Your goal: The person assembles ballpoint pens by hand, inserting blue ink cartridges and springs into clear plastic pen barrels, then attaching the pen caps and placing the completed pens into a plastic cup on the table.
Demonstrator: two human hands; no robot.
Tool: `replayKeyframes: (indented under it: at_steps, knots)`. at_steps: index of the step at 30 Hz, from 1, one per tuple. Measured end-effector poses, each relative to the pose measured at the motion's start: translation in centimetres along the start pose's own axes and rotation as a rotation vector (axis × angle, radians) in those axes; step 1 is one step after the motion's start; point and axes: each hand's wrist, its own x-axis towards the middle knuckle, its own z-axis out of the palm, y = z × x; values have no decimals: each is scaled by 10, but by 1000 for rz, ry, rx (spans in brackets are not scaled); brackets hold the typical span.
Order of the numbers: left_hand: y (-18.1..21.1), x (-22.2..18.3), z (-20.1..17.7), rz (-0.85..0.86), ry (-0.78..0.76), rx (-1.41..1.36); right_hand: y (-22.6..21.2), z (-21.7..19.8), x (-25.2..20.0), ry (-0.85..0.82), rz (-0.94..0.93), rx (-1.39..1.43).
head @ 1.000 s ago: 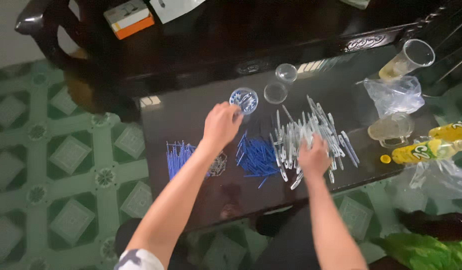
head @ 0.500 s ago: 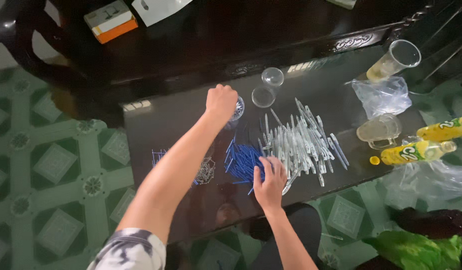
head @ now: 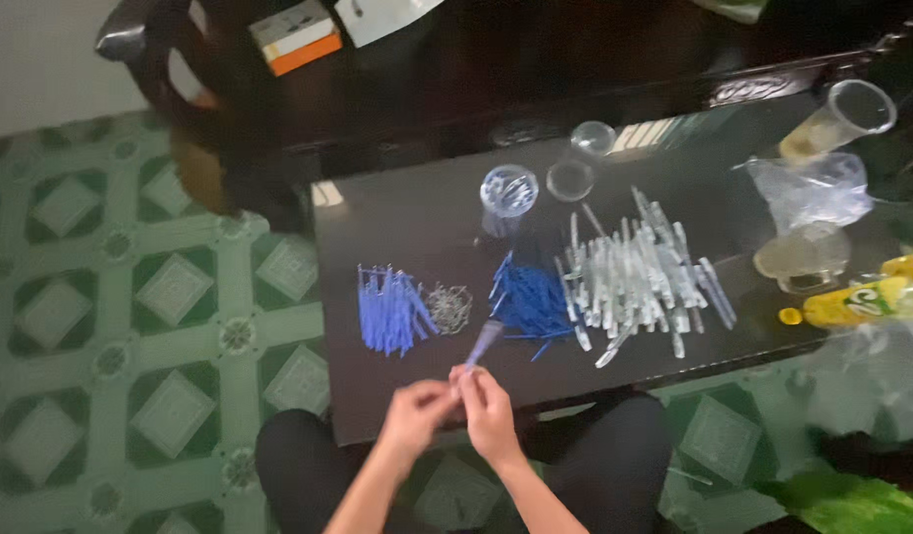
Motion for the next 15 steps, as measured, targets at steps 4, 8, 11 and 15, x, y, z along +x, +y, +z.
replayKeyframes:
  at_steps: [4,8,11,15]
  knots:
    - [6,-57,-17,-185,83,96,15,-1,-38,-173,17,-245]
    - [9,-68,-38,-231,-40,106,43,-9,-60,-407,216,-289]
    - [-8,-63,-43,-194,-47,-57,50,-11,-74,-390,438,-160]
    - [19,-67,-42,-299,-97,-225,67,-14,-88,-289,529,10]
